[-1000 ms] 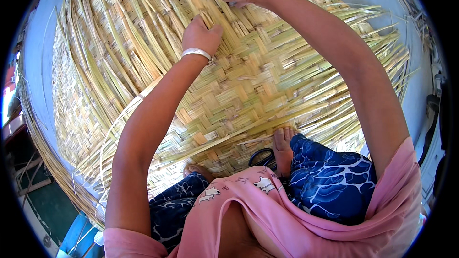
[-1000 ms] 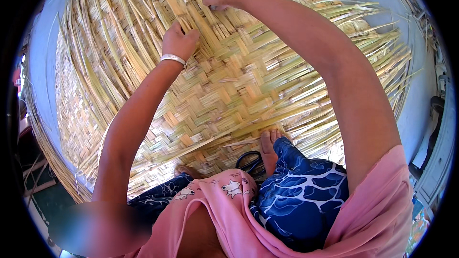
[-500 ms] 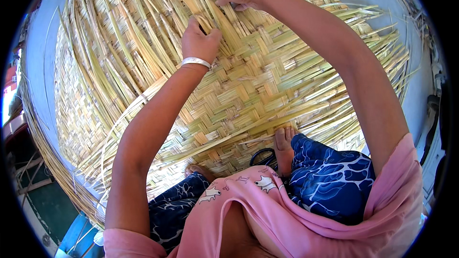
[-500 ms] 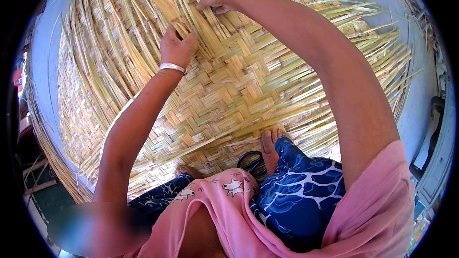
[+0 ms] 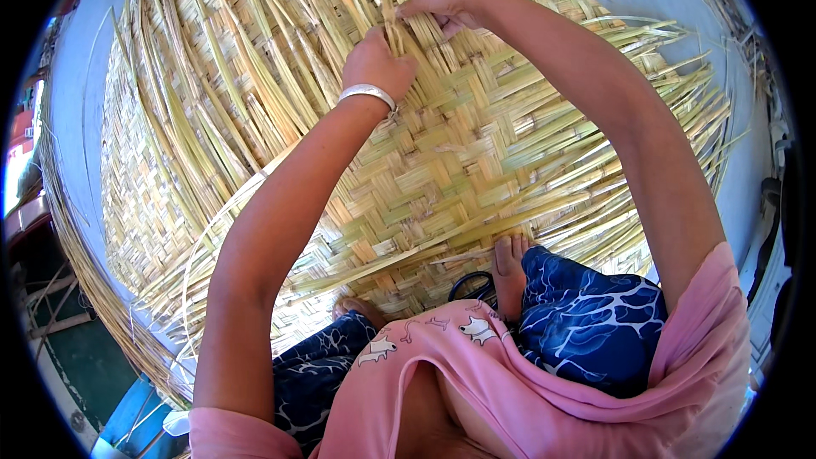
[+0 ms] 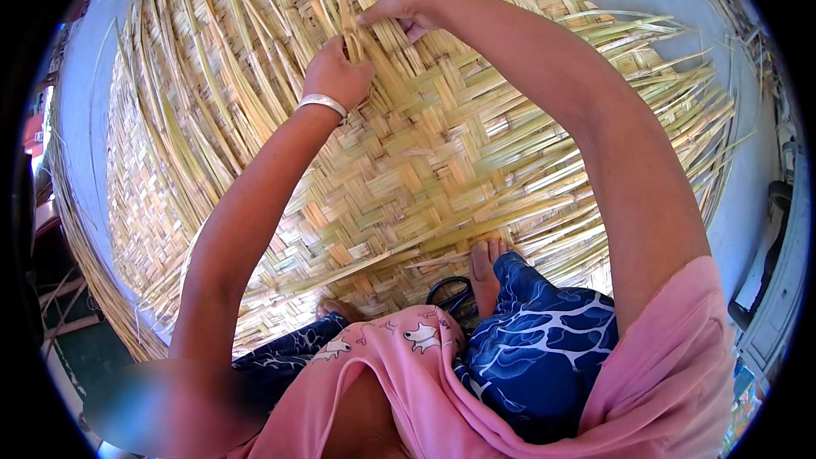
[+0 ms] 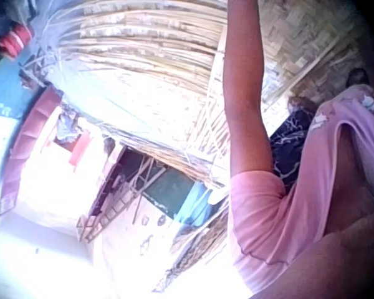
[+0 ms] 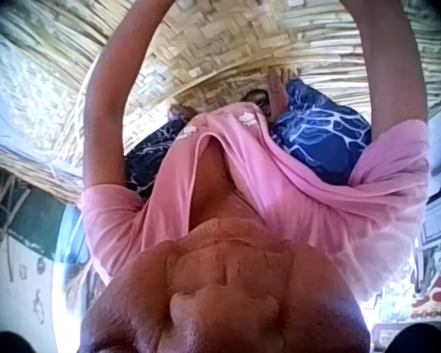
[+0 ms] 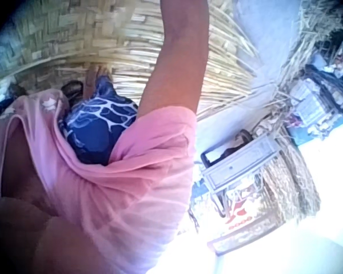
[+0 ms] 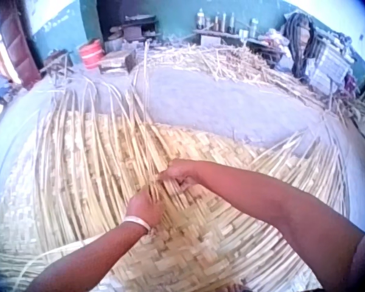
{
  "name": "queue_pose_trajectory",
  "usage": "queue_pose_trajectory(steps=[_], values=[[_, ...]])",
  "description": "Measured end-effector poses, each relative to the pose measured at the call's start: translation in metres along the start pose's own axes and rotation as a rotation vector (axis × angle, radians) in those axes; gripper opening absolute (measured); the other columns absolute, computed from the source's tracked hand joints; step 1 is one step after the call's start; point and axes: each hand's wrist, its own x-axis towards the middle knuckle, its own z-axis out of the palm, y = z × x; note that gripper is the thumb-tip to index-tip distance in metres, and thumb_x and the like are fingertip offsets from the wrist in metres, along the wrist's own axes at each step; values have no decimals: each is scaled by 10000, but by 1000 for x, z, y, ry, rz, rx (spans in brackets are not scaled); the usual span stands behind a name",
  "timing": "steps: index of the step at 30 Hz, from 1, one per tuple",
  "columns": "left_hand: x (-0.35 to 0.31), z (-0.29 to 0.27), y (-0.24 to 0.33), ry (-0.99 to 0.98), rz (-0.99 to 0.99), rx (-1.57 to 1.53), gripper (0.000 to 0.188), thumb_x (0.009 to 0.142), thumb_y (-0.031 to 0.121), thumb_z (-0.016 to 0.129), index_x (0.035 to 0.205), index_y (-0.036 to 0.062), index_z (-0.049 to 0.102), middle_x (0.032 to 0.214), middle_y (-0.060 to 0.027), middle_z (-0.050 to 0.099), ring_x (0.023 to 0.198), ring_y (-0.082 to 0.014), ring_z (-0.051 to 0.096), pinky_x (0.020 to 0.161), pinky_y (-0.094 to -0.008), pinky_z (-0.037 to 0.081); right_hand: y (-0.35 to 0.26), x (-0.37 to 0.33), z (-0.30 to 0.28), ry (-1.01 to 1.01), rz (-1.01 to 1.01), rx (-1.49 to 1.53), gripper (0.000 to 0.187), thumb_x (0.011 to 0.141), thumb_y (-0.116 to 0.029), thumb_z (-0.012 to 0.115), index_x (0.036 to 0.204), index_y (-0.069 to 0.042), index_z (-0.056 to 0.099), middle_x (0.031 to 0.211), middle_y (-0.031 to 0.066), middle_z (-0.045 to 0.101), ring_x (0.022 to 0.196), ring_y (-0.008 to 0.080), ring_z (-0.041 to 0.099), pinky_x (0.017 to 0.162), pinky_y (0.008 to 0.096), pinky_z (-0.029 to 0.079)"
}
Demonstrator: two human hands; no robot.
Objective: The person weaves a large flat mat or basket base using dried palm leaves. They sit on the floor and interlace the leaves by hand, periodically picking up new strips and integrating them into the existing pattern.
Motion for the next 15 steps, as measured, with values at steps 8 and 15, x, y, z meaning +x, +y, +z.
queue_pose_trajectory(steps=[8, 15], values=[[20, 23, -39, 51, -84, -538, 363, 727, 99, 584, 1062, -26, 521, 932, -219, 623, 879, -337, 610, 779, -367, 475, -9, -17, 7, 8, -92, 85, 560, 727, -237, 719, 1182, -20, 476, 1061, 129, 577, 989, 226, 559, 830, 409, 458], [20, 27, -57, -75, -51, -623, 387, 762, 75, 593, 1128, -16, 504, 923, -101, 623, 815, -164, 574, 741, -296, 468, -8, -22, 19, -6, -336, 135, 440, 792, -115, 629, 1182, 30, 486, 1081, 126, 581, 995, 197, 557, 877, 316, 438]])
